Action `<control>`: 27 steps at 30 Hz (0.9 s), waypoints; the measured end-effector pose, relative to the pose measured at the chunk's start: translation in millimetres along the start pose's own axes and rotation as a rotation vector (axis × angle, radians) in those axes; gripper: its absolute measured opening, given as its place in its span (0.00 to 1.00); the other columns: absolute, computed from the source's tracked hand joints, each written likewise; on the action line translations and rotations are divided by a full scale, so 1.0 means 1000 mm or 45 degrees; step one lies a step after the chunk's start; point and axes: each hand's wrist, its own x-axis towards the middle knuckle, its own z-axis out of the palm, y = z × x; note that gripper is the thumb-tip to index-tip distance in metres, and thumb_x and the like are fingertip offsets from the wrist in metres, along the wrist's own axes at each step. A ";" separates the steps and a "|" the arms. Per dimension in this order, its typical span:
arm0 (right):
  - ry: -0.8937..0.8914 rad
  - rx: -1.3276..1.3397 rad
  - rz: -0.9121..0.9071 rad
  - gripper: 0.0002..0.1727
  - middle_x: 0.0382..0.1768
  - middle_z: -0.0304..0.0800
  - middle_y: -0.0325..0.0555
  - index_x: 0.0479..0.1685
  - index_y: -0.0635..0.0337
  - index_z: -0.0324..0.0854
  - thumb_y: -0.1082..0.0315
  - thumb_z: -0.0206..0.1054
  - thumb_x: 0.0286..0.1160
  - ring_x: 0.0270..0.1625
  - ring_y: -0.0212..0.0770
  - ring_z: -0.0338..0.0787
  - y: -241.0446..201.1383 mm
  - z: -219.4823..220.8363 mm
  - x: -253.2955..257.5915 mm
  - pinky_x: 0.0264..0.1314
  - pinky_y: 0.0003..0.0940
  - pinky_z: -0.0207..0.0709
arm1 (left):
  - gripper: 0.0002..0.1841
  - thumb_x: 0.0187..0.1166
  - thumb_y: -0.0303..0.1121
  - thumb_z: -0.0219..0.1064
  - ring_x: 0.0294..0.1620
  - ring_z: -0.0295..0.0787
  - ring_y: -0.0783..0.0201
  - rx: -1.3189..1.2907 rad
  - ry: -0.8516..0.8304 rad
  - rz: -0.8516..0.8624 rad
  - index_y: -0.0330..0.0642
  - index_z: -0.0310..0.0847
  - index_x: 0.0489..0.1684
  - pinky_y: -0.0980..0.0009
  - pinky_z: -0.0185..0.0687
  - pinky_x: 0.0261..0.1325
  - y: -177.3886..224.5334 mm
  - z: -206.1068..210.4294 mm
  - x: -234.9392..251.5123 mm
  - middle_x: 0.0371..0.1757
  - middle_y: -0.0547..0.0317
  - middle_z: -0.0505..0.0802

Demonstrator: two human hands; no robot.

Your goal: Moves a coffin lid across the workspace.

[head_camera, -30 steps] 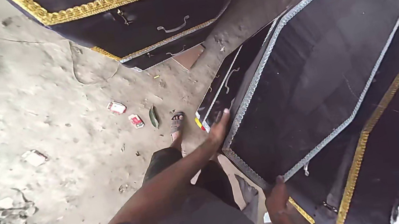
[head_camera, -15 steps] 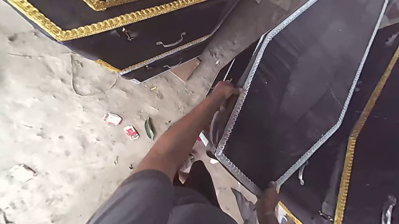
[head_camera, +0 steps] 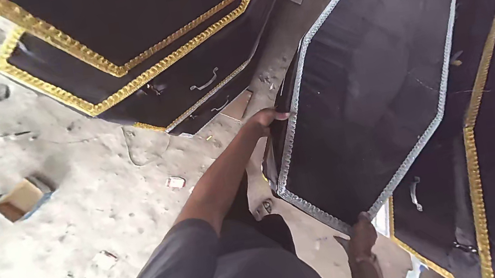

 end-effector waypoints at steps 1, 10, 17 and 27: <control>0.005 -0.031 -0.011 0.31 0.53 0.85 0.72 0.56 0.77 0.80 0.51 0.48 0.94 0.58 0.62 0.85 0.001 -0.001 0.002 0.62 0.63 0.77 | 0.23 0.79 0.29 0.68 0.50 0.92 0.56 -0.031 -0.041 0.001 0.41 0.73 0.74 0.55 0.89 0.56 0.001 -0.002 0.002 0.53 0.48 0.93; 0.543 -0.281 0.115 0.42 0.79 0.61 0.87 0.86 0.73 0.59 0.54 0.68 0.80 0.79 0.82 0.66 0.005 0.033 -0.063 0.80 0.70 0.63 | 0.19 0.83 0.30 0.61 0.54 0.91 0.56 -0.157 -0.199 -0.241 0.41 0.73 0.73 0.54 0.88 0.59 0.060 -0.009 0.050 0.54 0.49 0.92; 0.018 1.062 0.877 0.38 0.69 0.77 0.55 0.84 0.59 0.55 0.37 0.40 0.91 0.63 0.46 0.84 -0.045 0.114 -0.170 0.59 0.49 0.80 | 0.29 0.79 0.32 0.72 0.58 0.90 0.53 0.152 -0.018 -0.392 0.35 0.68 0.78 0.53 0.88 0.61 0.099 0.002 0.084 0.62 0.42 0.89; 0.100 1.306 0.959 0.20 0.44 0.80 0.44 0.61 0.55 0.70 0.49 0.47 0.92 0.43 0.36 0.85 -0.088 0.155 -0.179 0.46 0.38 0.84 | 0.26 0.84 0.34 0.67 0.47 0.88 0.60 0.120 -0.051 -0.457 0.40 0.67 0.79 0.60 0.87 0.52 0.108 -0.013 0.085 0.55 0.48 0.88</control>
